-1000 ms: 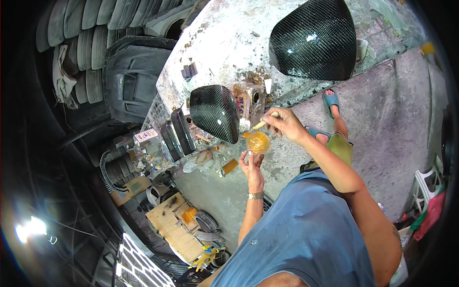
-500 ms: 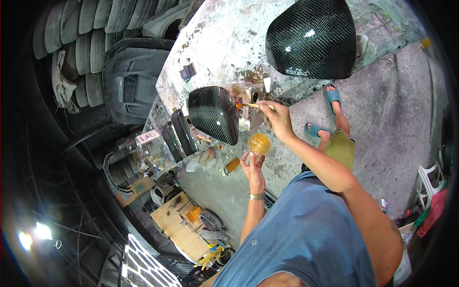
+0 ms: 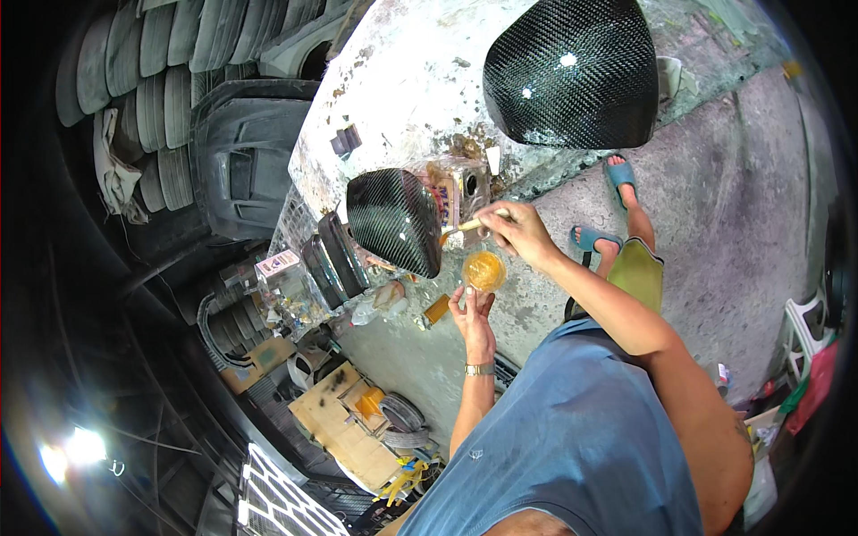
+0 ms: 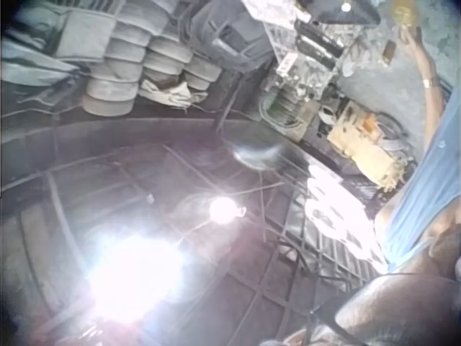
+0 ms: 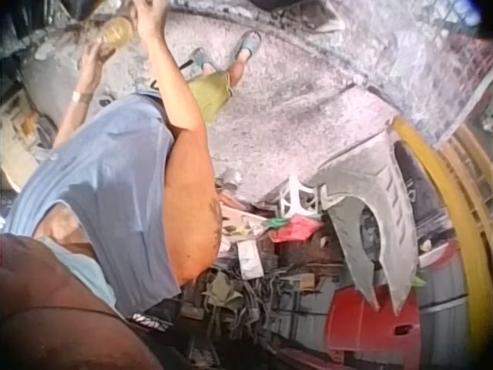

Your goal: Apply a clear or resin coating to carbon fiber automotive components using a brush.

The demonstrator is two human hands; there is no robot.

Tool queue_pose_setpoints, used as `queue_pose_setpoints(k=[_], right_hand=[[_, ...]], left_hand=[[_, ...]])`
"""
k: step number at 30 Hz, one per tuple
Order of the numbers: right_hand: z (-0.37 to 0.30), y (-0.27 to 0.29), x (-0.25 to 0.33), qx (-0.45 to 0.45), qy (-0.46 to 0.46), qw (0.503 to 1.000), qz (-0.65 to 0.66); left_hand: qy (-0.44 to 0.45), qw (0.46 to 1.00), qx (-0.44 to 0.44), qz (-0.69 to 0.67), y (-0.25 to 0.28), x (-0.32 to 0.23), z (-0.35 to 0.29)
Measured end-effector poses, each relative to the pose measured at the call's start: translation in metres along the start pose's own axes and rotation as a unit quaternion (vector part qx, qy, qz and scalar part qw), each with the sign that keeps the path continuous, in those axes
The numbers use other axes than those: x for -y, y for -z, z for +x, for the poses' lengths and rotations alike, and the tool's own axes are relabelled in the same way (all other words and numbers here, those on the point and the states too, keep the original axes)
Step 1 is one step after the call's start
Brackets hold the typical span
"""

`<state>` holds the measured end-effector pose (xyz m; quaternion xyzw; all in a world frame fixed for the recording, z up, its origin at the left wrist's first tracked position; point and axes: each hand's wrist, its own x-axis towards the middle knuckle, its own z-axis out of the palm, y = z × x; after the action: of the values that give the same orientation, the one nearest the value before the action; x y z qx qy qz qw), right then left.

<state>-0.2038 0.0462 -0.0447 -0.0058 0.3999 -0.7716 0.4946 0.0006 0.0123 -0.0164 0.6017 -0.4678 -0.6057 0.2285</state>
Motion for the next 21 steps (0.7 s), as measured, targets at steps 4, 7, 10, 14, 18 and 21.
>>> queue_pose_setpoints(k=[4, 7, 10, 14, 18, 21], right_hand=[[0.037, -0.003, -0.019, -0.052, 0.013, 0.997, 0.051], [0.044, -0.007, -0.027, -0.071, 0.047, 0.992, 0.090], [0.036, -0.013, -0.024, -0.108, 0.042, 0.990, 0.084], [0.004, -0.022, -0.009, -0.097, 0.051, 0.994, 0.013], [-0.030, -0.018, 0.007, -0.001, 0.062, 0.998, -0.028], [-0.029, -0.004, 0.020, 0.065, -0.043, 0.990, 0.121]], left_hand=[[0.010, 1.000, 0.006, 0.009, -0.003, 0.000, -0.001], [0.012, 1.000, 0.006, 0.012, -0.005, 0.000, -0.001], [0.007, 1.000, 0.010, 0.015, -0.005, 0.000, 0.000], [0.013, 1.000, 0.006, 0.013, -0.003, 0.001, 0.002], [0.015, 1.000, 0.005, 0.010, -0.006, 0.000, 0.003], [0.013, 1.000, 0.005, 0.002, -0.007, 0.000, 0.003]])
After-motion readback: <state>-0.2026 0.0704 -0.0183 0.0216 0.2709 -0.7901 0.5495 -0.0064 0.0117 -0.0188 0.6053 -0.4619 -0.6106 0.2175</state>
